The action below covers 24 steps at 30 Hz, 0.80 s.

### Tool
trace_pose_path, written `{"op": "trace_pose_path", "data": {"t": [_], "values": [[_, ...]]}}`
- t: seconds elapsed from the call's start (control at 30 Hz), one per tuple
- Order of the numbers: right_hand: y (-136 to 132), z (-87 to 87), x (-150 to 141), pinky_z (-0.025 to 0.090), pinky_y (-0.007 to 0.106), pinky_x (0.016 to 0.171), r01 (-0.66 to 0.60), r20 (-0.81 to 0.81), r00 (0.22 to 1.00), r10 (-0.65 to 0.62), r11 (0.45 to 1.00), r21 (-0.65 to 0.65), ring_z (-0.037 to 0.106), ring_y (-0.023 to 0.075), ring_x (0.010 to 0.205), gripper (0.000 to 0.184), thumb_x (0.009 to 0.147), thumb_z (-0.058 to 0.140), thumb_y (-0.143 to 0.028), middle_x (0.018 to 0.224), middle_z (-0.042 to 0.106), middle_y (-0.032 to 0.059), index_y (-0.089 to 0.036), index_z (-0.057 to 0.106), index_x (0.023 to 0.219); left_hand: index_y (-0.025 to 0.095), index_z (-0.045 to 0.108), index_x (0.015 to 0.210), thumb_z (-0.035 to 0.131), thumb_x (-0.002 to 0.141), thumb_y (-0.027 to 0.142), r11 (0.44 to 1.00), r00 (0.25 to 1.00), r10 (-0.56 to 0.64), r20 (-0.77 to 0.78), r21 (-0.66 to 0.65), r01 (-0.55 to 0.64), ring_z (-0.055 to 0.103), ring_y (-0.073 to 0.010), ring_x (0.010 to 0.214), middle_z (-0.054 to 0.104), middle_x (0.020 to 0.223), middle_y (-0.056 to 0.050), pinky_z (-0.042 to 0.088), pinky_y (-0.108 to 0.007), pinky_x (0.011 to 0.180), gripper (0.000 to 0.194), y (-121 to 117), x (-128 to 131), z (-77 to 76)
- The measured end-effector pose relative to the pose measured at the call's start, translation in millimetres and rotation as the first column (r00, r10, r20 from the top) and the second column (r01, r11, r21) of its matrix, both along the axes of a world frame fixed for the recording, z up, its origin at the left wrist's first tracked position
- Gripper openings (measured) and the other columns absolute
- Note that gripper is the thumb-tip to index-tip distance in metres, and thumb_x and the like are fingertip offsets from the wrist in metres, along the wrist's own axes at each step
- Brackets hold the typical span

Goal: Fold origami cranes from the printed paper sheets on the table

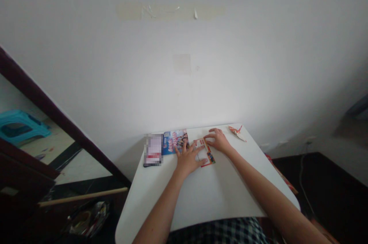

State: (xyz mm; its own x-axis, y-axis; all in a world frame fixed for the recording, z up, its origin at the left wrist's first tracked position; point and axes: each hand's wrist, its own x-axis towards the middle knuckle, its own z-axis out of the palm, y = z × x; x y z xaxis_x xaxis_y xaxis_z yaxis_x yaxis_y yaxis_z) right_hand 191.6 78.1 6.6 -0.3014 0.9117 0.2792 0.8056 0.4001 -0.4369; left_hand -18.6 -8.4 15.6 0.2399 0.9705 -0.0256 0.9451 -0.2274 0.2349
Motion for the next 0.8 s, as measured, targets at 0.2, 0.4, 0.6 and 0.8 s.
{"op": "trace_pose_path", "data": {"t": [0.2,0.4,0.6,0.8], "values": [[-4,-7.7,11,0.042,0.050,0.110,-0.087,-0.024,0.996,0.087,0.996,0.020,0.048,0.0314,0.131,0.034,0.081,0.078,-0.035,0.137,0.054,0.0092,-0.036,0.076,0.114,0.058,0.036,0.147,0.046,0.080,0.082,1.000,1.000,0.003,-0.024,0.000,-0.003,0.000,-0.0416,0.156,0.022,0.168,0.010,-0.007,-0.083,0.110,0.072,0,1,0.9],[-19,-16.6,22,0.043,0.051,0.110,-0.123,-0.058,0.991,0.124,0.992,0.018,0.048,0.0320,0.132,0.045,0.074,0.083,-0.034,0.138,0.055,0.0097,-0.034,0.073,0.118,0.057,0.039,0.146,0.048,0.079,0.080,1.000,1.000,0.005,0.022,0.012,-0.006,0.002,-0.0427,0.155,0.024,0.167,0.011,-0.008,-0.083,0.110,0.071,1,-1,-1.8],[-32,-22.7,31,0.042,0.051,0.111,-0.164,-0.071,0.984,0.166,0.986,0.028,0.049,0.0312,0.132,0.047,0.073,0.084,-0.034,0.139,0.055,0.0098,-0.032,0.072,0.118,0.058,0.037,0.146,0.049,0.078,0.082,1.000,1.000,-0.005,0.029,0.019,0.004,0.003,-0.0427,0.155,0.022,0.168,0.011,-0.008,-0.084,0.109,0.073,1,-1,-3.6],[-46,-21.0,38,0.041,0.051,0.112,-0.187,-0.064,0.980,0.187,0.982,0.011,0.047,0.0317,0.134,0.051,0.071,0.084,-0.032,0.141,0.053,0.0099,-0.032,0.071,0.120,0.057,0.036,0.147,0.047,0.080,0.081,1.000,1.000,0.002,-0.020,0.011,-0.002,0.002,-0.0433,0.155,0.021,0.168,0.011,-0.005,-0.084,0.110,0.072,0,0,-0.5]]}}
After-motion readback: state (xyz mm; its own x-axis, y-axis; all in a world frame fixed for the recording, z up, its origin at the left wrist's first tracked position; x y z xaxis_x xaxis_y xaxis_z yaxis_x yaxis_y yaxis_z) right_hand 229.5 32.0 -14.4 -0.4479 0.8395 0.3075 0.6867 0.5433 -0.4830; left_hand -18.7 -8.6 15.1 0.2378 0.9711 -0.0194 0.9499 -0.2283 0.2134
